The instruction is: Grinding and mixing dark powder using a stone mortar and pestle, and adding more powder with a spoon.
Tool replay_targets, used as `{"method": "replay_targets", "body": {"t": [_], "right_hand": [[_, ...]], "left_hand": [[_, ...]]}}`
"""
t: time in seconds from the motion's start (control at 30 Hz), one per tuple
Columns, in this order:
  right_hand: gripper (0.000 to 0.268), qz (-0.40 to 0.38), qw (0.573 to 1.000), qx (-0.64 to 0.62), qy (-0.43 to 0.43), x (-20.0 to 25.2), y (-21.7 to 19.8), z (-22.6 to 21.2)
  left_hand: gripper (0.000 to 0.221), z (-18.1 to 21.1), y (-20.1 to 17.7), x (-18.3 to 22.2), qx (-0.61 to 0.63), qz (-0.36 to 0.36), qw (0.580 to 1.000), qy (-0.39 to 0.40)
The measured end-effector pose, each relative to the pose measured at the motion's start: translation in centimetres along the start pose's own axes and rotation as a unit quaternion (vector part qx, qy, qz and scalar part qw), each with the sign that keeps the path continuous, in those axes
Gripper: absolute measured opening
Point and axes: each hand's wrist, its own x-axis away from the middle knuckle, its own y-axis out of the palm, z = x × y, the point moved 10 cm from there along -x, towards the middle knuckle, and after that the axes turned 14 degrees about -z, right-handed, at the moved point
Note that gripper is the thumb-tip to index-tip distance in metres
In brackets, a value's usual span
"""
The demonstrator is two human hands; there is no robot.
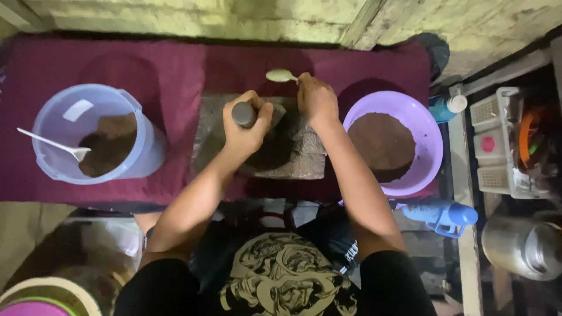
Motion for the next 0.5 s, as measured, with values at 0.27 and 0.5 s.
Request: {"method": "replay_targets", "body": {"t": [0.27, 0.5], "right_hand": [[0.014, -0.032, 0.999, 0.0, 0.004, -0.2, 0.5, 0.1], [0.014, -0.048, 0.997, -0.046, 0.031, -0.2, 0.5, 0.9]], "left_hand": [[0.034, 4.1, 1.5, -2.4, -0.013, -0.038, 0.999, 0.027], [0.031, -0.2, 2.1, -1.5, 0.031, -0.042, 0.998, -0.046]]}}
